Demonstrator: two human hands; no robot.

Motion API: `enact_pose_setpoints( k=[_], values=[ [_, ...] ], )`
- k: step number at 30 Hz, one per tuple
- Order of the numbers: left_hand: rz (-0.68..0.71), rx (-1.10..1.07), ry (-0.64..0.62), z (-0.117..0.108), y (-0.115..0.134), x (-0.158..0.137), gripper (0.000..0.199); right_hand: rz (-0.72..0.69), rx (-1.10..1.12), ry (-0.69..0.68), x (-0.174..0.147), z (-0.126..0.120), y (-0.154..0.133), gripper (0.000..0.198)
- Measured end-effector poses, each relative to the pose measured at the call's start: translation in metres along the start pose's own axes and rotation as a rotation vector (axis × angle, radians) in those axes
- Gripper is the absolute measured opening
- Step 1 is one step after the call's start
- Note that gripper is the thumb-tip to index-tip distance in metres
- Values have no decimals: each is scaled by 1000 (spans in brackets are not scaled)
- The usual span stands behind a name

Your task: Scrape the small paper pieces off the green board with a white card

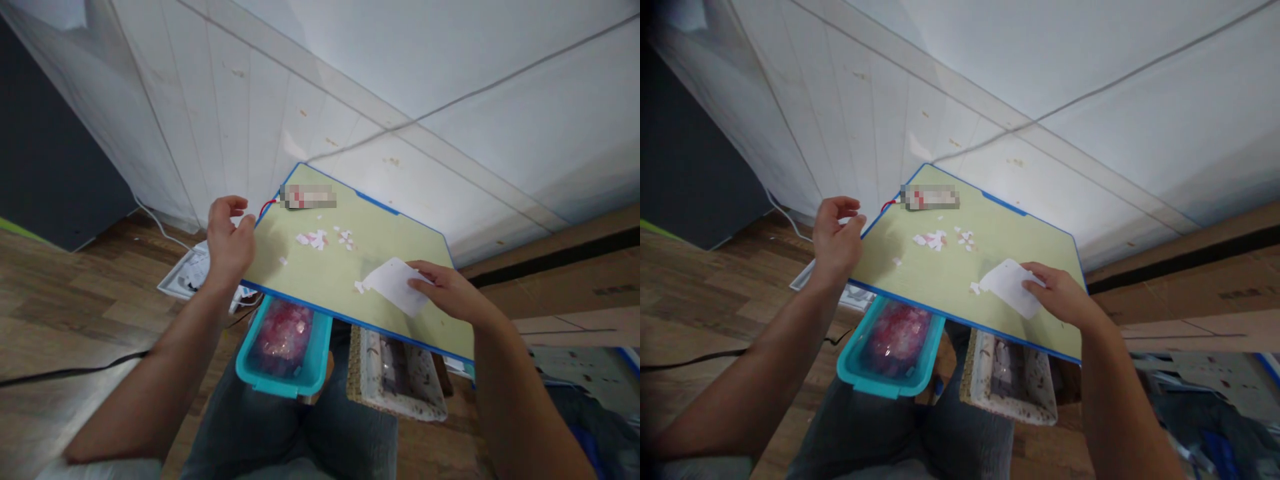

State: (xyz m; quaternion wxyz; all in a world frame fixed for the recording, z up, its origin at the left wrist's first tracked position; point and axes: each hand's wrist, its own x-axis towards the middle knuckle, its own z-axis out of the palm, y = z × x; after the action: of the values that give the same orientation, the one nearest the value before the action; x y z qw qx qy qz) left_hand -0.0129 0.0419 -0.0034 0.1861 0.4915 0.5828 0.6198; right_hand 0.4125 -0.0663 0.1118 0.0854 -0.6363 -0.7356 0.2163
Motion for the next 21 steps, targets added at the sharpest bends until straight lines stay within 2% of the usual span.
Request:
enact_pose_setpoints(
  k=[3,8,10,12,15,17,21],
  values=[
    [-9,22,10,1,1,0,26,-105,-9,49,22,0,-30,39],
    [-3,32,51,-1,1,0,28,-476,-105,-1,94,16,-134,38],
    [-2,33,58,-1,1,1,28,-518,-199,-6,113,26,-169,38],
    [-8,32,62,-1,0,1,27,-525,-299,-26,119,36,-184,37],
    [-16,14,64,-1,-1,2,28,-516,-367,-72,99,43,-169,35],
    [-17,-2,60,-1,-3,2,28,-515,-354,-103,71,40,-139,35],
    [-26,-7,51,0,-3,1,29,-463,-280,-77,4,25,-71,36]
  ],
)
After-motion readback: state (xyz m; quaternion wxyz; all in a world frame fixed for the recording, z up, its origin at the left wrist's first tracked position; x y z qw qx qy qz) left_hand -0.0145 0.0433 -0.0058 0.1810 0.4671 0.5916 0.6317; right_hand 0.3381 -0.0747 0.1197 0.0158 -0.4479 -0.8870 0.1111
